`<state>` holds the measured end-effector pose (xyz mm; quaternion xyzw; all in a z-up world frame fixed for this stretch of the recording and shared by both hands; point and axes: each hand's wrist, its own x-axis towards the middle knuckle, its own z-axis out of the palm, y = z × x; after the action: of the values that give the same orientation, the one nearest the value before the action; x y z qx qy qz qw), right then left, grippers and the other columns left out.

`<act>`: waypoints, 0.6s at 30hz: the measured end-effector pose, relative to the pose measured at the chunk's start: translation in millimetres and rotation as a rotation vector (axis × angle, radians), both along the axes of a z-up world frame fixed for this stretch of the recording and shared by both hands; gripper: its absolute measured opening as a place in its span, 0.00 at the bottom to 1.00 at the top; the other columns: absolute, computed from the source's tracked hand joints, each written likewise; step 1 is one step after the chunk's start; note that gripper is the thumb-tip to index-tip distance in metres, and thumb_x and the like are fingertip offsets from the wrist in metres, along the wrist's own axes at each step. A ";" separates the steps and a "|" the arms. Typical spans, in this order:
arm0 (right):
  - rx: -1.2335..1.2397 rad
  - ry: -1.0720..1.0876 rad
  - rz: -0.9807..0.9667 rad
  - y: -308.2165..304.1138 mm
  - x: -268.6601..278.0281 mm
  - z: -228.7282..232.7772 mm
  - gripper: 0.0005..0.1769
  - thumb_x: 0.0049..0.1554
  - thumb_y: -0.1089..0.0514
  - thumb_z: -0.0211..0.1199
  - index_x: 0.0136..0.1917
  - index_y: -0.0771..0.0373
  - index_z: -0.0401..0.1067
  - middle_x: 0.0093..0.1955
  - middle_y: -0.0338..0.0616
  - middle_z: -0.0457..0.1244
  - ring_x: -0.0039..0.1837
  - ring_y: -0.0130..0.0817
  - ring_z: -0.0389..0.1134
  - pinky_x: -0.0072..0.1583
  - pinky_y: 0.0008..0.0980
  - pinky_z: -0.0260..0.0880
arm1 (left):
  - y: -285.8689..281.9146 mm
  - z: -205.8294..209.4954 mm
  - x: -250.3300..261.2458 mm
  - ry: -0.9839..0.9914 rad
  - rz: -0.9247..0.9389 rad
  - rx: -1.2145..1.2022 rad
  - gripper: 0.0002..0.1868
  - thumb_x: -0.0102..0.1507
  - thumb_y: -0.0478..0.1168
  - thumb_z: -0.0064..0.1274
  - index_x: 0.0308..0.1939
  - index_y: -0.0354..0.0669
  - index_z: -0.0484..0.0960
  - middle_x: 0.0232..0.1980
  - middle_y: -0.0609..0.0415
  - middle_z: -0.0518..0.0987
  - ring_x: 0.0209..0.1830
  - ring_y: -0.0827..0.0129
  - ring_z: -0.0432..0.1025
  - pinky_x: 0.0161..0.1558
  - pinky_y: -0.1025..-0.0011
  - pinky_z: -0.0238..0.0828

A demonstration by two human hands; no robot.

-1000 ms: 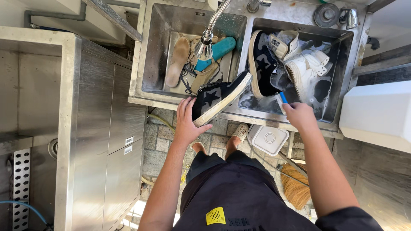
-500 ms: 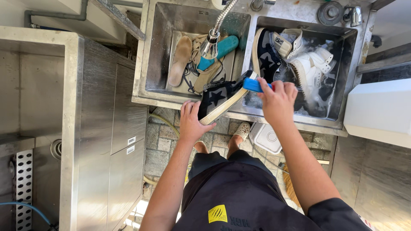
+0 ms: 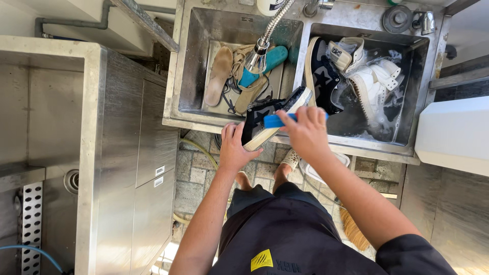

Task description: The person scrubs a black sneaker with a brush in a sink, removes the insole, and uses a shoe washing machine to clean the sole and upper. The person then returns to the sink to scrub the shoe again.

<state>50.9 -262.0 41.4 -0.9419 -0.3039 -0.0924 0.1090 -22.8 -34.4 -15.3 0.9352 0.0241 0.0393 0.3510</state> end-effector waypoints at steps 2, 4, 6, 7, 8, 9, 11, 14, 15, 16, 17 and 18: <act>-0.068 0.001 -0.073 -13.6 17.0 1.2 0.19 0.62 0.43 0.64 0.66 0.42 0.77 0.45 0.45 0.60 0.56 0.49 0.58 0.63 0.55 0.56 | 2.7 -1.1 0.6 -0.005 -0.013 -0.008 0.53 0.40 0.50 0.77 0.65 0.39 0.70 0.57 0.44 0.70 0.65 0.46 0.61 0.66 0.53 0.62; -0.098 -0.005 -0.161 -30.3 25.2 4.7 0.18 0.63 0.44 0.64 0.66 0.42 0.77 0.45 0.44 0.60 0.56 0.49 0.58 0.62 0.54 0.55 | 3.4 -1.0 0.3 0.029 -0.031 0.003 0.54 0.40 0.50 0.78 0.66 0.37 0.69 0.57 0.44 0.69 0.64 0.45 0.61 0.66 0.53 0.61; -0.093 -0.021 -0.254 -39.4 31.2 8.3 0.18 0.66 0.44 0.64 0.67 0.45 0.76 0.46 0.45 0.60 0.56 0.49 0.57 0.62 0.53 0.55 | 3.6 -0.6 2.6 0.039 -0.030 0.001 0.55 0.39 0.50 0.78 0.66 0.37 0.69 0.56 0.43 0.68 0.64 0.45 0.60 0.65 0.52 0.61; -0.108 -0.050 -0.207 -26.7 25.3 4.0 0.19 0.63 0.43 0.64 0.66 0.43 0.76 0.45 0.44 0.60 0.56 0.48 0.57 0.62 0.52 0.55 | 3.3 -0.5 2.5 0.034 -0.019 -0.006 0.55 0.39 0.49 0.78 0.66 0.37 0.69 0.56 0.43 0.68 0.63 0.44 0.60 0.65 0.52 0.61; -0.125 -0.073 -0.163 -4.6 7.1 -2.9 0.19 0.60 0.43 0.64 0.65 0.41 0.76 0.44 0.42 0.59 0.55 0.47 0.58 0.62 0.52 0.55 | 2.3 -0.8 0.9 0.036 -0.013 -0.015 0.55 0.38 0.49 0.78 0.66 0.37 0.69 0.56 0.42 0.68 0.63 0.44 0.60 0.65 0.51 0.60; -0.142 -0.096 -0.120 7.6 -5.4 -5.7 0.20 0.58 0.43 0.65 0.63 0.39 0.76 0.43 0.41 0.59 0.54 0.46 0.58 0.62 0.51 0.56 | 1.6 -2.0 1.5 0.038 -0.017 -0.028 0.55 0.39 0.49 0.78 0.66 0.36 0.69 0.57 0.42 0.68 0.64 0.44 0.60 0.65 0.52 0.60; -0.095 -0.091 -0.054 6.6 -14.0 -4.8 0.20 0.62 0.45 0.65 0.67 0.41 0.76 0.44 0.43 0.59 0.55 0.46 0.57 0.61 0.49 0.55 | 3.4 -4.0 -0.8 0.044 -0.015 -0.051 0.55 0.40 0.49 0.78 0.67 0.36 0.68 0.58 0.42 0.67 0.65 0.44 0.59 0.66 0.52 0.61; -0.163 -0.066 -0.166 -27.5 14.3 3.7 0.17 0.63 0.45 0.66 0.65 0.40 0.75 0.45 0.43 0.59 0.54 0.47 0.57 0.60 0.50 0.55 | 1.5 -5.6 -1.6 -0.003 -0.017 -0.035 0.56 0.36 0.48 0.78 0.66 0.37 0.69 0.58 0.40 0.67 0.65 0.43 0.59 0.66 0.51 0.59; -0.206 -0.045 -0.227 -36.1 22.6 6.6 0.15 0.62 0.44 0.65 0.62 0.39 0.75 0.44 0.43 0.59 0.54 0.48 0.57 0.60 0.51 0.55 | 1.5 -6.9 0.3 0.003 -0.025 -0.037 0.56 0.38 0.49 0.78 0.66 0.36 0.69 0.59 0.41 0.67 0.65 0.43 0.59 0.66 0.51 0.59; -0.210 -0.084 -0.219 -33.1 21.6 5.9 0.17 0.62 0.44 0.65 0.64 0.40 0.75 0.45 0.43 0.59 0.54 0.47 0.58 0.60 0.52 0.56 | 1.7 -7.9 0.2 0.014 -0.024 -0.039 0.56 0.39 0.49 0.78 0.67 0.36 0.69 0.59 0.41 0.67 0.66 0.44 0.59 0.67 0.52 0.60; -0.214 -0.123 -0.212 -27.6 20.1 5.3 0.18 0.62 0.43 0.65 0.65 0.40 0.75 0.45 0.43 0.59 0.55 0.47 0.58 0.61 0.53 0.56 | 1.8 -7.7 -1.6 0.025 -0.023 -0.040 0.55 0.40 0.49 0.78 0.67 0.36 0.68 0.59 0.42 0.67 0.67 0.44 0.59 0.68 0.52 0.60; -0.216 -0.171 -0.212 -21.9 21.7 6.0 0.20 0.62 0.42 0.64 0.67 0.41 0.75 0.46 0.43 0.59 0.55 0.47 0.58 0.61 0.53 0.56 | 2.6 -6.7 -0.1 0.049 -0.024 -0.017 0.56 0.40 0.50 0.78 0.67 0.35 0.68 0.60 0.41 0.67 0.67 0.44 0.59 0.68 0.52 0.59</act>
<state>72.6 -283.9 47.4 -0.9636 -0.2193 -0.1498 -0.0295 -22.9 -31.8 -22.0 0.9331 0.0216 0.0121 0.3587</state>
